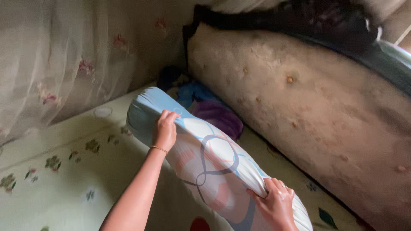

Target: The person smooths a floral bedsheet over a mattress, then places several cylindrical bolster pillows and a rectangular pillow on the bed, arranging them along the headboard and side. The person handles the items by hand without using tools.

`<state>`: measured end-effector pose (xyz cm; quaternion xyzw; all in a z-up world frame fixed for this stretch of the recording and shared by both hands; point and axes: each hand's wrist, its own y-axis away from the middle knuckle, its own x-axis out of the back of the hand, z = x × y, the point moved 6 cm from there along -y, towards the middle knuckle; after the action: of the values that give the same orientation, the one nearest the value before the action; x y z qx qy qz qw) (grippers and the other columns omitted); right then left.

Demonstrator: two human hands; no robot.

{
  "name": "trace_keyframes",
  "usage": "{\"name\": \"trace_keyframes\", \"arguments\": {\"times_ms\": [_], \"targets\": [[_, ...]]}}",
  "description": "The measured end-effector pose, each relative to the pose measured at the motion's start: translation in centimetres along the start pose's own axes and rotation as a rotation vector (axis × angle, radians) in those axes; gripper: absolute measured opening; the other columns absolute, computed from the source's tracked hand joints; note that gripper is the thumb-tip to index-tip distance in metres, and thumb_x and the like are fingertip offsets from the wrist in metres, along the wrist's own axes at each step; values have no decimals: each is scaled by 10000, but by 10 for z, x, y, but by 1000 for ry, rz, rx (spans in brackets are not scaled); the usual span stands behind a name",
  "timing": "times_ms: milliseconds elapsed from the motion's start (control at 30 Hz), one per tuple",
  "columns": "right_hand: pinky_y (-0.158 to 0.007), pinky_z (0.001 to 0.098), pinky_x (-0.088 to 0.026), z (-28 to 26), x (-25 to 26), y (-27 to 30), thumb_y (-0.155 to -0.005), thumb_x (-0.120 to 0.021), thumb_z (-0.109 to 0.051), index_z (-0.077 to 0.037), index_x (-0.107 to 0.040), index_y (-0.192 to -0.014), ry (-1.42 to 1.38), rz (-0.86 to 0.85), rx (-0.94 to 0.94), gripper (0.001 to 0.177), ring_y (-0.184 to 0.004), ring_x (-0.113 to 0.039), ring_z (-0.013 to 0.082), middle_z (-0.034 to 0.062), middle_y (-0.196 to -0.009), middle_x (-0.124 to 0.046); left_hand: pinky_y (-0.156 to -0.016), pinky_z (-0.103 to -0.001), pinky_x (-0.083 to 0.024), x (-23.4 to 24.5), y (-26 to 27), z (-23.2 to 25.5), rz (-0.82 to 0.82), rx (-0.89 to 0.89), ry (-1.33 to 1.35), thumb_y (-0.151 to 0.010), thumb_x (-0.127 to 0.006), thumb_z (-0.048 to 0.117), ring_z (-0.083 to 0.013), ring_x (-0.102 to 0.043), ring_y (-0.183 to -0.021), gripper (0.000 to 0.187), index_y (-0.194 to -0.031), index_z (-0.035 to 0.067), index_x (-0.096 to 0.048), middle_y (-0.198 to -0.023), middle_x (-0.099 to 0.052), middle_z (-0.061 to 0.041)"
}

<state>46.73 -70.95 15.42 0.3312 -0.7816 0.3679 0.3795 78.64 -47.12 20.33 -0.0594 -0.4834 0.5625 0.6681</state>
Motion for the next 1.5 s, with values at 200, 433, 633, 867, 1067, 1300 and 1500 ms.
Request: {"name": "trace_keyframes", "arguments": {"times_ms": [200, 433, 633, 867, 1067, 1300, 1500], "targets": [[-792, 453, -415, -35, -30, -102, -657, -857, -396, -89, -685, -855, 2, 146, 15, 404, -897, -636, 291, 59, -799, -664, -741, -468, -527, -14, -107, -49, 10, -70, -134, -854, -555, -64, -369, -653, -911, 287, -1019, 128, -690, -1071, -645, -106], [-821, 474, -407, -74, -65, -204, -718, -848, -355, -47, -675, -871, 6, 324, 51, 385, -919, -618, 335, 109, -844, -660, -721, -460, -562, -50, -227, -113, 88, 66, -177, -939, -526, 5, -364, -671, -830, 241, -1064, 154, -669, -1120, -594, -111], [-911, 509, -426, -79, -138, -295, -804, -794, -437, -91, -645, -1112, 36, 214, -37, 487, -1102, -599, 313, 95, -1087, -671, -984, -553, -451, -106, -284, -174, 96, 270, -57, -1046, -484, 169, -371, -566, -1213, 274, -1293, 209, -595, -1464, -470, -110], [-1031, 777, -234, -65, -241, -286, -928, -585, -592, -351, -210, -1580, 473, -363, -119, 790, -1522, -216, 321, 15, -1672, -211, -1170, -741, -102, -265, -142, -207, -653, 469, 0, -944, -561, 560, -488, 8, -1558, 719, -1588, 389, -292, -1724, 78, -23], [-1057, 743, -286, -36, -243, -272, -926, -573, -596, -328, -211, -1585, 341, -279, -220, 798, -1531, -205, 346, 67, -1664, -185, -1177, -748, -136, -320, -89, -210, -683, 425, 0, -914, -565, 644, -499, -29, -1546, 815, -1614, 363, -258, -1734, 40, -47], [-1005, 756, -339, -10, -244, -259, -952, -540, -513, -306, -254, -1584, 255, -302, -265, 723, -1513, -231, 384, 98, -1682, -183, -1196, -721, -108, -317, -77, -162, -846, 331, -147, -936, -484, 643, -407, 4, -1593, 747, -1602, 403, -245, -1729, -12, -4], [-1027, 704, -369, 0, -239, -267, -964, -536, -500, -267, -353, -1540, 196, -241, -275, 647, -1492, -305, 375, 105, -1634, -301, -1210, -768, -3, -294, -88, -123, -758, 301, -170, -986, -450, 581, -346, -110, -1552, 720, -1631, 330, -252, -1738, -65, -30]]}}
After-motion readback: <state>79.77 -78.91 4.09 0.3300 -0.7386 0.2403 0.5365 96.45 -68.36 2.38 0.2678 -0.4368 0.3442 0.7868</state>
